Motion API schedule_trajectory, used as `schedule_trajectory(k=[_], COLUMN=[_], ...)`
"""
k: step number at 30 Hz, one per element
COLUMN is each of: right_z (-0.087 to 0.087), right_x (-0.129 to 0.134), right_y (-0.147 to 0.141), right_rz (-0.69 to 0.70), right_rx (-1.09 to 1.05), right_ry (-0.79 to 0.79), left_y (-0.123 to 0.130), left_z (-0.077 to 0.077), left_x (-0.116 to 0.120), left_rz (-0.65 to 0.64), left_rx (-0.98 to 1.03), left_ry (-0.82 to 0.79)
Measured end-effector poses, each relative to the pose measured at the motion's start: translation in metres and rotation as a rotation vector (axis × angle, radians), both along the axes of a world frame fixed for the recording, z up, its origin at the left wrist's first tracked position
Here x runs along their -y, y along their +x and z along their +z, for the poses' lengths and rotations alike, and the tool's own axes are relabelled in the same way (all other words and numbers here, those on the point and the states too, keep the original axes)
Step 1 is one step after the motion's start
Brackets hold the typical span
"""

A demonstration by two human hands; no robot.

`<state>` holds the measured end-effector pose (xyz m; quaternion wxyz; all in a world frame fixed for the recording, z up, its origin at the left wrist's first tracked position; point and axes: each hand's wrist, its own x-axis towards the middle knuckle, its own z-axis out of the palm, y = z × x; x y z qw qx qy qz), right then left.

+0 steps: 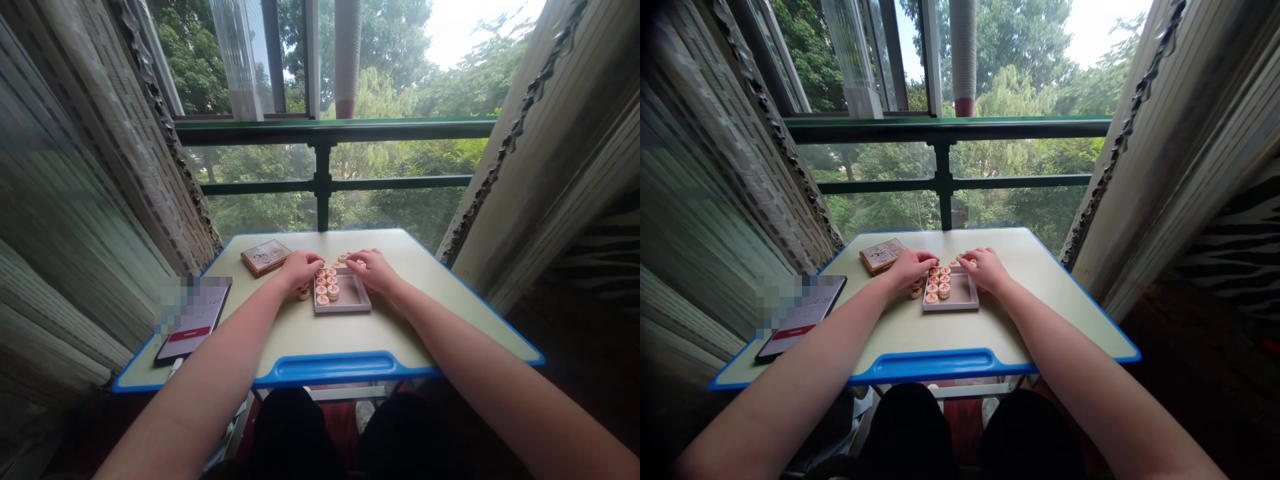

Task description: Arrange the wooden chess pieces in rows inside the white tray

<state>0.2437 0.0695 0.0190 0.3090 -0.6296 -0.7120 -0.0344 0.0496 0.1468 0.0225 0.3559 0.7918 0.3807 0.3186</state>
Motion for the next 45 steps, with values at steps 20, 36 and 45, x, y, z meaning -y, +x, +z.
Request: schedule_trajectory(k=[20, 36, 45], right_z=[-0.007, -0.004, -0.001], right_x=[-0.007, -0.006, -0.009], right_y=[0.002, 0.007, 0.013], right_rz=[0.203, 0.157, 0.056], right_rx=[0.134, 0.253, 0.135], right_ry=[-0.155, -0.242, -0.206], left_y=[-0.001, 0.0, 0.001], left_z=[-0.005, -0.011, -0.012], left_x=[-0.008, -0.023, -0.021], left_rz=[-0.022, 0.118, 0.101], left_rx=[-0.006, 0.338, 0.364], left_ry=[0.008, -0.068, -0.104])
